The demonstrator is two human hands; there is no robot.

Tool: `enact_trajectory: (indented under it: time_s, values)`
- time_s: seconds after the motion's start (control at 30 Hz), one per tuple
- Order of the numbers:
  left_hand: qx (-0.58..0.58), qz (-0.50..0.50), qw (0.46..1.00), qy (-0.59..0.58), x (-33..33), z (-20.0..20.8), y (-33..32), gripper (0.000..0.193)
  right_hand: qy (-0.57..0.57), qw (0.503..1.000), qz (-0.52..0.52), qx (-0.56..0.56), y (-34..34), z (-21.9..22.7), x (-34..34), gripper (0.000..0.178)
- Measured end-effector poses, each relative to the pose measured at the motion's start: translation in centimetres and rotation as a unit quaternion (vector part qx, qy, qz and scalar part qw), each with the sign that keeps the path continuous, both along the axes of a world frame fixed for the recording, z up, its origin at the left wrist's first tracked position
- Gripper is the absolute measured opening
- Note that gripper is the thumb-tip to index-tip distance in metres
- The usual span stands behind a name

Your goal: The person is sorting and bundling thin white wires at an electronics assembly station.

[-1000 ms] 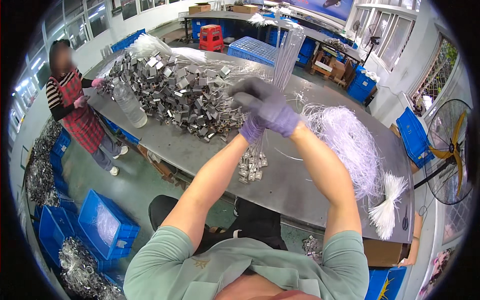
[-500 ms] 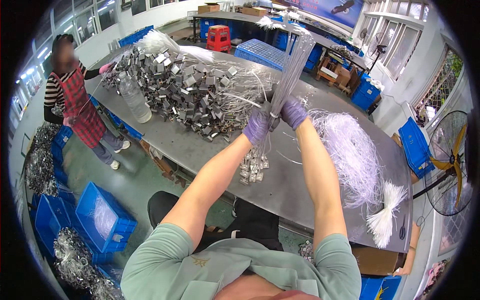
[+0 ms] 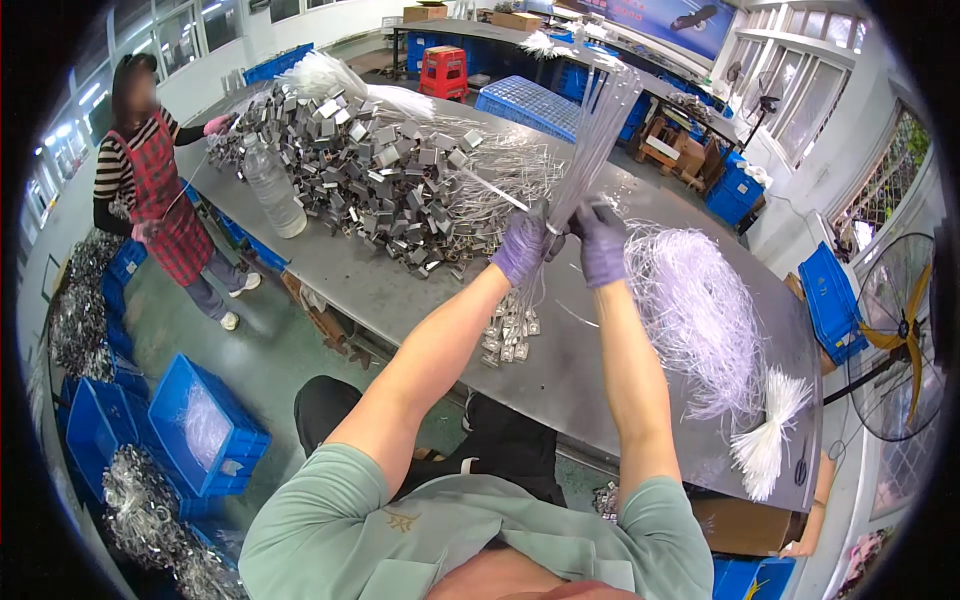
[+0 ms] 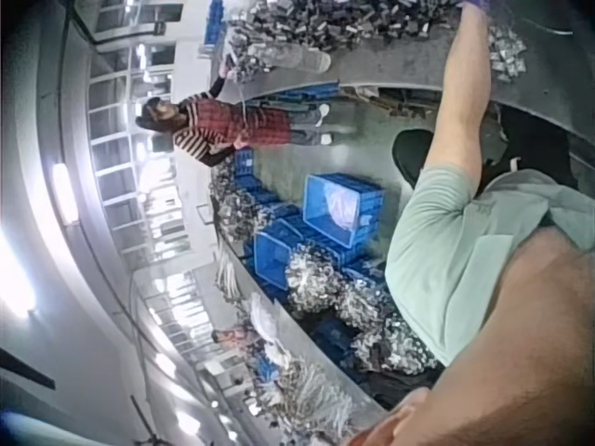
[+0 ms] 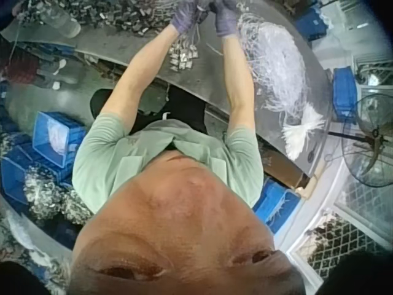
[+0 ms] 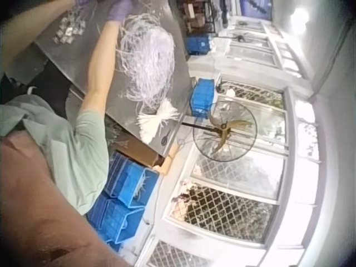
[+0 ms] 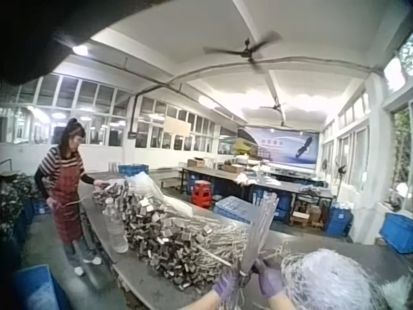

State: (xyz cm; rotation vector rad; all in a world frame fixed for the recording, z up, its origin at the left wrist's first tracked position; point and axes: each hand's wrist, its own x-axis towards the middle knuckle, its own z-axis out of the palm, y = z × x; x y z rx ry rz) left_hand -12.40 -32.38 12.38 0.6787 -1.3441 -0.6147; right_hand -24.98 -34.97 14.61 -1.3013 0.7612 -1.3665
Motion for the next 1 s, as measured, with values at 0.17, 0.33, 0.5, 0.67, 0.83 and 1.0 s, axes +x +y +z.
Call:
enact_trajectory:
  time_s: [0.17, 0.33, 0.5, 0.67, 0.83, 1.0]
  values:
    - [0.164, -0.123, 0.975, 0.084, -0.2, -1.5, -1.1, 0.064, 0.211, 0.887, -0.18, -0.369, 5.1, 2.6, -1.2, 0.019]
    - [-0.031, 0.119, 0.988, -0.091, -0.3, -2.4, -2.0, 0.054, 0.4, 0.735, -0.16, -0.524, 8.5, 7.7, -0.4, 0.018]
    - [0.022, 0.097, 0.959, -0.267, -1.1, -1.6, -1.7, 0.024, 0.432, 0.723, -0.083, -0.532, 6.2, 8.8, -0.3, 0.017]
    - [-0.009, 0.239, 0.934, -0.264, 1.9, -1.2, -1.3, 0.014, 0.497, 0.81, -0.073, -0.302, 5.0, 9.9, 0.5, 0.022]
    - [0.032, 0.041, 0.995, -0.081, 3.2, 2.0, 3.5, 0.019, 0.458, 0.88, -0.003, -0.129, 5.4, 10.7, 0.0, 0.028]
    - [0.14, -0.271, 0.921, 0.241, 1.9, 3.9, 4.4, 0.025, 0.404, 0.834, -0.052, -0.372, 6.4, 10.2, -0.3, 0.018]
